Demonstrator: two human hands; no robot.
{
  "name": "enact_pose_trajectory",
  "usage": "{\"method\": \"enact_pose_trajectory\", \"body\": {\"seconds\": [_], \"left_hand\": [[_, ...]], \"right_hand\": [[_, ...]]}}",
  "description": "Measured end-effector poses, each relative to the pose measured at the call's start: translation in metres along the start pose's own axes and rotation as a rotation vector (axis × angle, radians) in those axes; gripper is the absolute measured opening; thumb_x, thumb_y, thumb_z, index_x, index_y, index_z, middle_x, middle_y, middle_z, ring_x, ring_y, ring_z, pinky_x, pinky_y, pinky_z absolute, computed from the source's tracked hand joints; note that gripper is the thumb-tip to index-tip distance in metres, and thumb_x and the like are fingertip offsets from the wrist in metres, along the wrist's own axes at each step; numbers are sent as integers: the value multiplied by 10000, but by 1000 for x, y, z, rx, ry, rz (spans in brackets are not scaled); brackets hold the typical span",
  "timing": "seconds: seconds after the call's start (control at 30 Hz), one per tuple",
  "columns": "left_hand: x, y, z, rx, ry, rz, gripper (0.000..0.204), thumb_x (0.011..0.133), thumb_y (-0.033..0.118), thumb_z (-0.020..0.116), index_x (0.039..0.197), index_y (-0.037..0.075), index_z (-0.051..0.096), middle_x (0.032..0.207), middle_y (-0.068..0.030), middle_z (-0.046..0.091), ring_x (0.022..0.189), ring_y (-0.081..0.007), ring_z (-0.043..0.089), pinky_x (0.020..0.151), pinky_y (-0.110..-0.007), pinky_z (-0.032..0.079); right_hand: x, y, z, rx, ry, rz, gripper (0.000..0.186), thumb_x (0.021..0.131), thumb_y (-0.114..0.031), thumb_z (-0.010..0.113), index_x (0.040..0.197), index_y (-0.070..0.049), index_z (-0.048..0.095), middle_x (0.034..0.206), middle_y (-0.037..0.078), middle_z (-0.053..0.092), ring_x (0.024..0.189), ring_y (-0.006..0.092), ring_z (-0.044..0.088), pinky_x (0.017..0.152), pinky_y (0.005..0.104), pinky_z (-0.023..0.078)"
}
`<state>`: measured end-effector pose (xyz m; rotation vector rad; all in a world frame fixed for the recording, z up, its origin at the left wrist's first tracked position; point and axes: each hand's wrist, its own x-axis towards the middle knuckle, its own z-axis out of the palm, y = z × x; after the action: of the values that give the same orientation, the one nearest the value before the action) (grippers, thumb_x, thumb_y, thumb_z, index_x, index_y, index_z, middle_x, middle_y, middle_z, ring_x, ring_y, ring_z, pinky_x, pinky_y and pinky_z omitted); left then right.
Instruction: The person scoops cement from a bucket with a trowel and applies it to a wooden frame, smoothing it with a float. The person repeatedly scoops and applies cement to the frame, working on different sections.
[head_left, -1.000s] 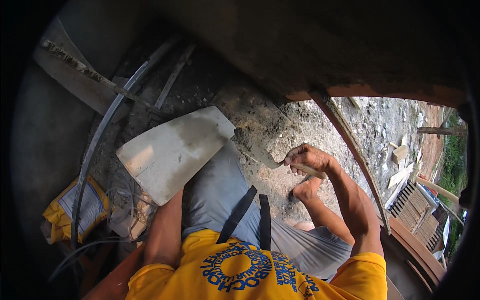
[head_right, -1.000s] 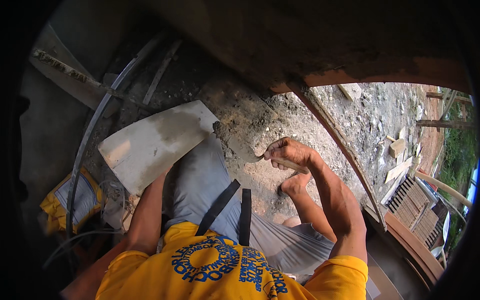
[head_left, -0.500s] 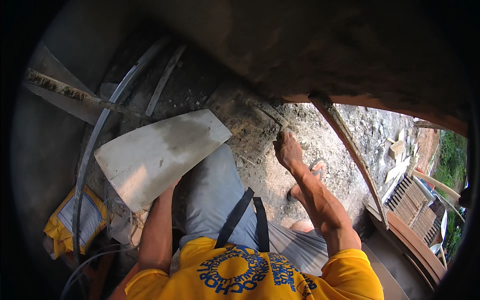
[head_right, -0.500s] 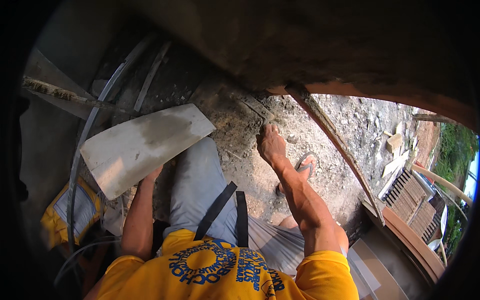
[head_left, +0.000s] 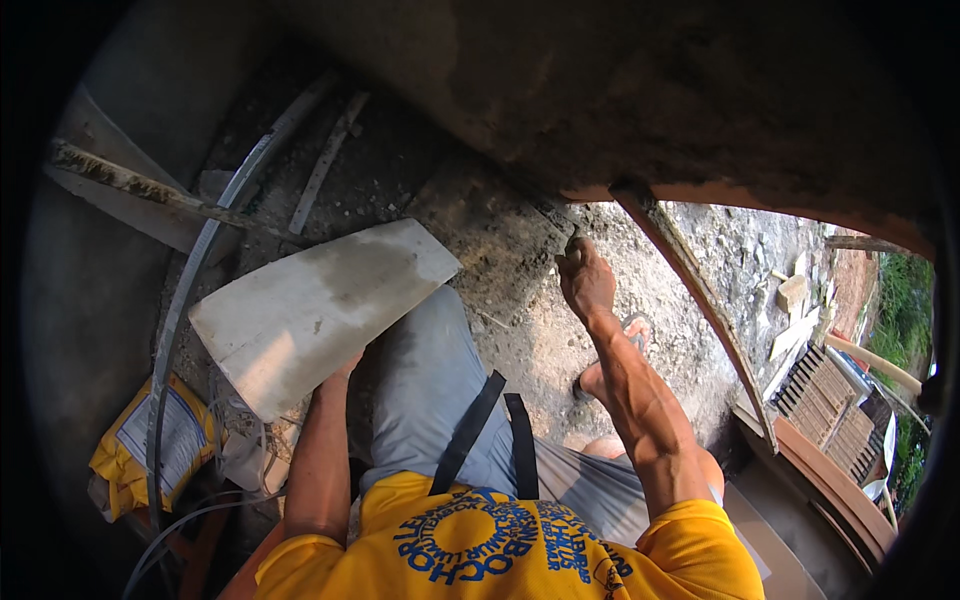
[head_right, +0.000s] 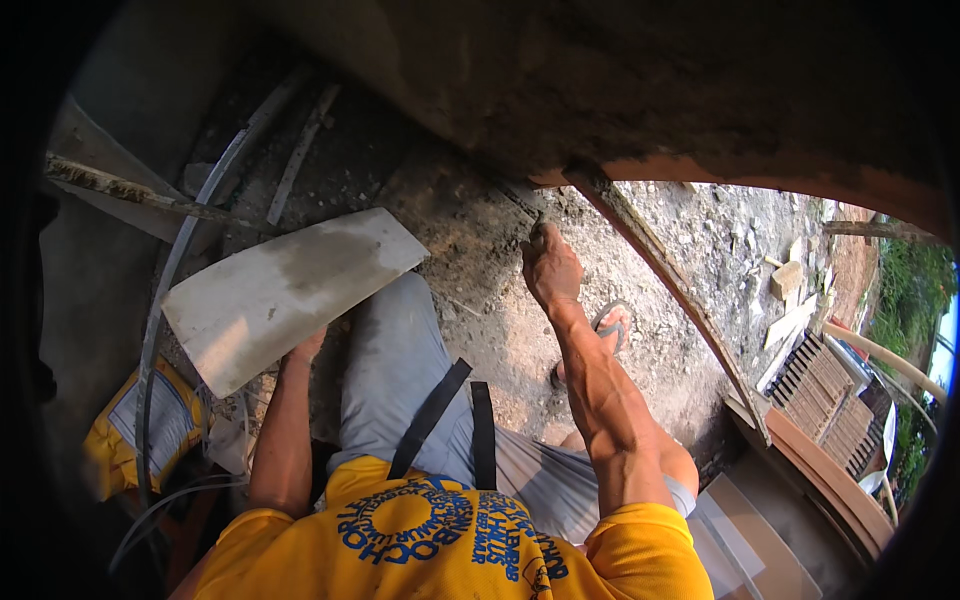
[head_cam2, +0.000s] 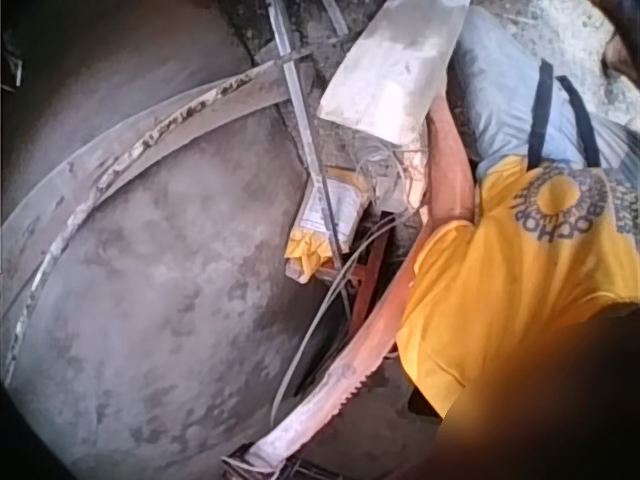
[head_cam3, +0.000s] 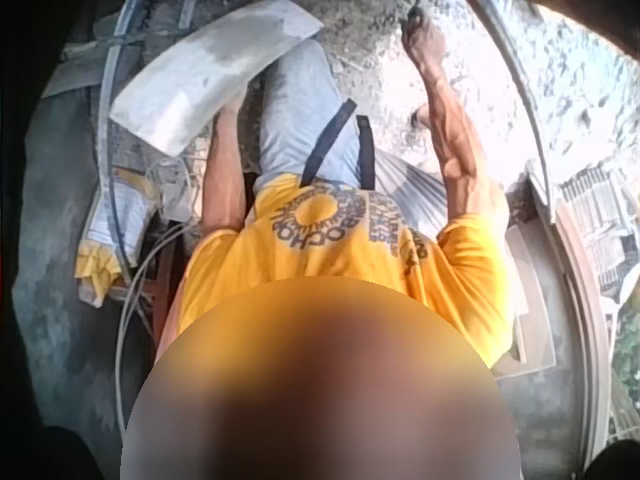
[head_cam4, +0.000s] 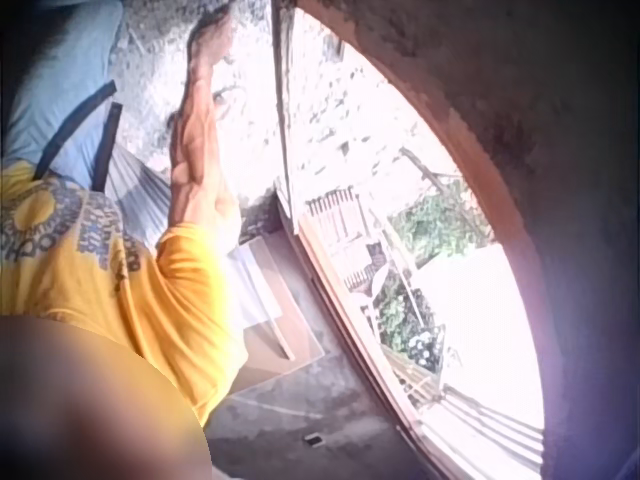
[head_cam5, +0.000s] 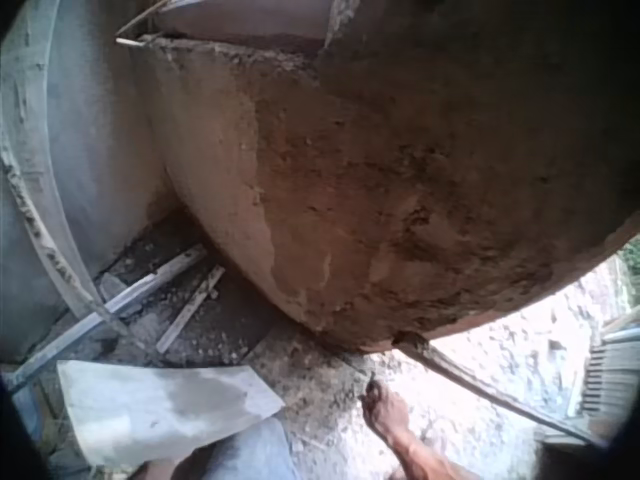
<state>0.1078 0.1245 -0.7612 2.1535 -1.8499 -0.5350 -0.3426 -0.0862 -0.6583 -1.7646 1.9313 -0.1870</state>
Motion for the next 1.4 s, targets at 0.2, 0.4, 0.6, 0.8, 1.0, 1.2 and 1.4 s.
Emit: {"method": "enact_pose_trajectory", "body": {"seconds": [0.2,0.4,0.6,0.8,1.0,1.2,1.4], "left_hand": [[9,-14,10,337,-98,95,440,1009,240,587,1392,25,584,1420,-201,582,1335,-368,515,1157,-502,378],[4,-12,23,-393,-26,-139,522,1041,232,615,1494,21,461,1524,-164,483,1360,-315,464,1178,-438,358],[7,-8,14,-138,14,33,529,1023,196,658,1483,26,458,1480,-140,504,1339,-290,462,1162,-403,370],[10,-6,5,-19,107,166,467,1030,202,632,1444,30,501,1431,-152,543,1310,-300,493,1148,-414,388],[34,7,3,338,211,422,434,1032,210,623,1419,31,539,1407,-167,570,1302,-316,515,1139,-425,396],[50,40,-22,301,-215,53,554,1006,239,699,1480,28,506,1494,-135,528,1360,-280,497,1159,-414,378],[100,82,-53,-930,-94,-313,755,876,108,828,1528,27,455,1504,-135,495,1381,-273,478,1142,-410,425]], "right_hand": [[3,-15,-27,78,-82,44,317,933,-265,740,1144,-63,614,895,195,738,860,413,722,762,498,550],[-17,-13,-51,333,-126,127,400,925,-268,779,1166,6,613,795,183,702,723,306,693,699,413,534],[6,-26,-10,-84,-142,146,280,960,-360,679,1148,-154,643,1001,188,747,961,461,696,817,548,533],[2,-32,-28,114,8,9,335,918,-321,746,1158,-112,643,955,172,749,916,416,719,809,500,555],[-23,-45,-75,192,16,51,368,910,-274,793,1156,-49,637,875,172,735,821,358,724,774,426,563],[-41,-95,-161,288,119,-133,314,919,-207,795,1138,-44,640,810,122,693,748,244,699,714,392,553],[-155,-69,-302,54,424,-327,327,908,-140,795,1195,-49,667,959,103,686,847,210,700,764,340,559]]}}
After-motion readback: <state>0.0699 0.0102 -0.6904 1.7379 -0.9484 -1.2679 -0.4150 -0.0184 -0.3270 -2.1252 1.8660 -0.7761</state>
